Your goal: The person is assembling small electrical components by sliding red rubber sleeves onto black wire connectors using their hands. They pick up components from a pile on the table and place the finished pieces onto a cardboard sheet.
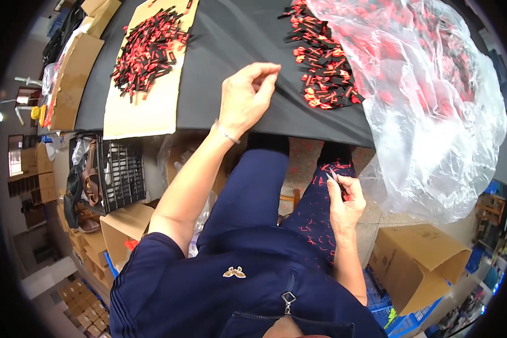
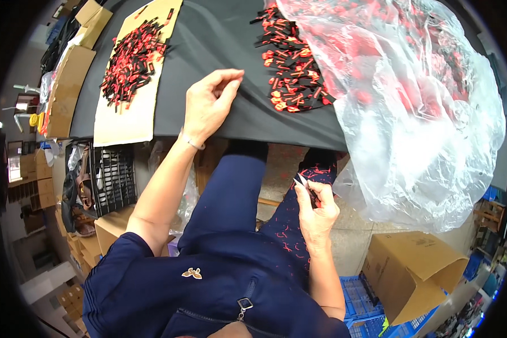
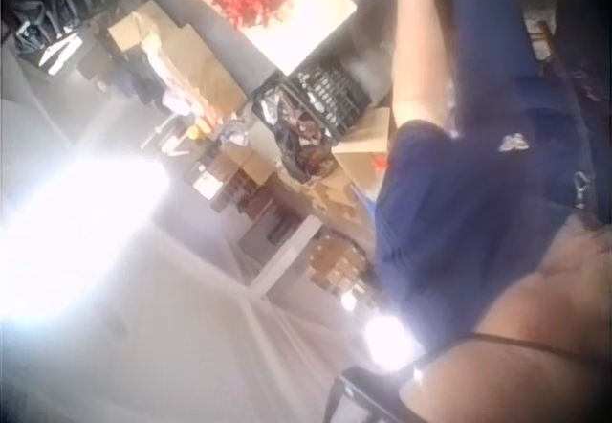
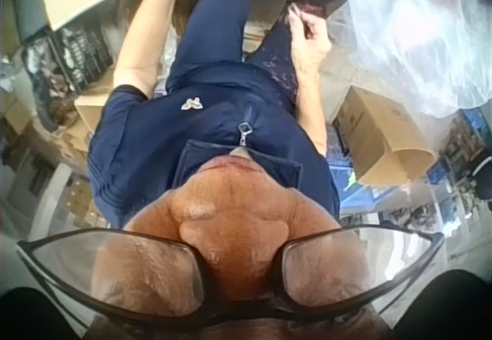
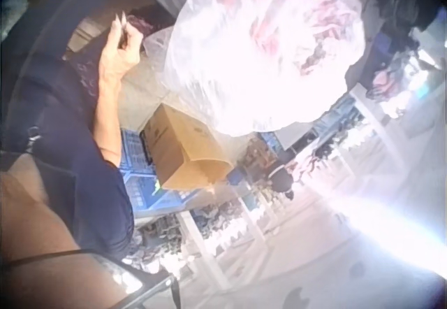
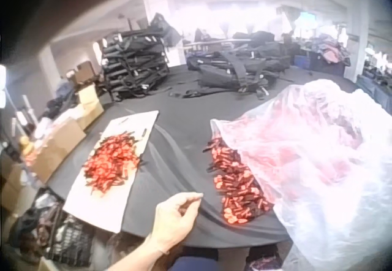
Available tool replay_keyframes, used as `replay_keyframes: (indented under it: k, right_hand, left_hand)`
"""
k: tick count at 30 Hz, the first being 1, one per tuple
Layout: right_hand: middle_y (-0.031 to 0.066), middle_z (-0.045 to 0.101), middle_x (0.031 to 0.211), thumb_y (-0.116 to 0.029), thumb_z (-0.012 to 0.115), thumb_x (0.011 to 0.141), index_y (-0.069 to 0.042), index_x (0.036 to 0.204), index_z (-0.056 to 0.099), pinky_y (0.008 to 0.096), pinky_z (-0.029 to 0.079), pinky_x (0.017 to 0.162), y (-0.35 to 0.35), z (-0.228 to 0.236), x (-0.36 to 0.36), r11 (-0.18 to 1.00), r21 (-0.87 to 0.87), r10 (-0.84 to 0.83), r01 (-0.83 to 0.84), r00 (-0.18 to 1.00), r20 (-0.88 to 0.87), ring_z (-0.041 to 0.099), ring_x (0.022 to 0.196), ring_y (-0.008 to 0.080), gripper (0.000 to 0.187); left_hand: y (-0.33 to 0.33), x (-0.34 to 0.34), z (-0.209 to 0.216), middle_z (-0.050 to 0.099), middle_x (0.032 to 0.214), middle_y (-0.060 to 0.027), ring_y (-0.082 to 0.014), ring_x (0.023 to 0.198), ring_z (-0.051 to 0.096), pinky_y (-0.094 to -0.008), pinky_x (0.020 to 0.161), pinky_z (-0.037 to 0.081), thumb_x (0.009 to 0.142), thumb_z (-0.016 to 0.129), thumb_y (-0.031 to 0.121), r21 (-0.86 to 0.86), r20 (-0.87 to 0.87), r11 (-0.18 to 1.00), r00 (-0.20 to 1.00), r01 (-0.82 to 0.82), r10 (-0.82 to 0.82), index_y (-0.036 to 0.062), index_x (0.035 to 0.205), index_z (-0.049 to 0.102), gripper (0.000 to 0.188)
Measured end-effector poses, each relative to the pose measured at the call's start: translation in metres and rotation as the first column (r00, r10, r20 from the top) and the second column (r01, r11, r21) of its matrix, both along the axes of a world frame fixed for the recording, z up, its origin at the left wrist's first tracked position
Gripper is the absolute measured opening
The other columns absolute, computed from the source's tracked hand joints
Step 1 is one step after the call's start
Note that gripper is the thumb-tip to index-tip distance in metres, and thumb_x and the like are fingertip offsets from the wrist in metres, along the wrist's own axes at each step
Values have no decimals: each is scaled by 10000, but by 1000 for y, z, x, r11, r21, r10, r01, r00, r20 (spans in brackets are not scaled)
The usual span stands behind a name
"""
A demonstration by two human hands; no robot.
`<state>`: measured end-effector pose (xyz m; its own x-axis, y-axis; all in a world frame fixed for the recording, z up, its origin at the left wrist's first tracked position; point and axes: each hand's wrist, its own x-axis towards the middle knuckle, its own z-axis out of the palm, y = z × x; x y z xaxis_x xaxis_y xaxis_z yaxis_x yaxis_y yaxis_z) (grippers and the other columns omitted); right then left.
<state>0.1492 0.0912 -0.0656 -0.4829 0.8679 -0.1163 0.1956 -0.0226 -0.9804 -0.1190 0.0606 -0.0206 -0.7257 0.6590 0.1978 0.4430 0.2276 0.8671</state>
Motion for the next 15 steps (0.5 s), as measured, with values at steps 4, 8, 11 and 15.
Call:
replay_keyframes:
  k: [4, 8, 11, 15]
  right_hand:
    - [37, 659, 803, -18, 701, 800, 10, 900, 601, 181, 461, 627, 2, -4, 3, 997, 57, -45, 45, 999, -9, 565, 692, 42, 144]
    - [41, 655, 791, -34, 716, 790, 12, 892, 602, 191, 466, 627, 4, -10, 8, 995, 81, -58, 59, 998, -10, 565, 688, 49, 160]
    - [41, 652, 785, -45, 724, 786, 11, 894, 604, 194, 465, 623, 6, -20, 14, 991, 112, -73, 69, 997, 31, 560, 681, 50, 171]
    - [39, 650, 785, -54, 729, 784, 10, 893, 605, 193, 460, 616, 7, -19, 14, 994, 69, -88, 88, 996, -11, 553, 671, 50, 177]
  left_hand:
    - [46, -14, -9, 669, 885, -77, -120, 674, 630, -228, 632, 506, 816, 625, 46, 85, -392, 988, 916, 128, -85, 45, 963, 682, 158]
    - [67, -17, -13, 660, 925, -90, -243, 884, 619, -328, 784, 504, 760, 657, 85, -126, -583, 968, 773, 216, -249, 56, 940, 686, 185]
    - [69, -14, -12, 661, 955, -86, -261, 958, 593, -343, 846, 479, 749, 664, 104, -198, -565, 954, 769, 226, -300, 55, 909, 685, 169]
    - [62, -23, -19, 669, 925, -88, -249, 886, 620, -333, 801, 497, 767, 652, 90, -169, -625, 960, 729, 222, -279, 44, 875, 677, 119]
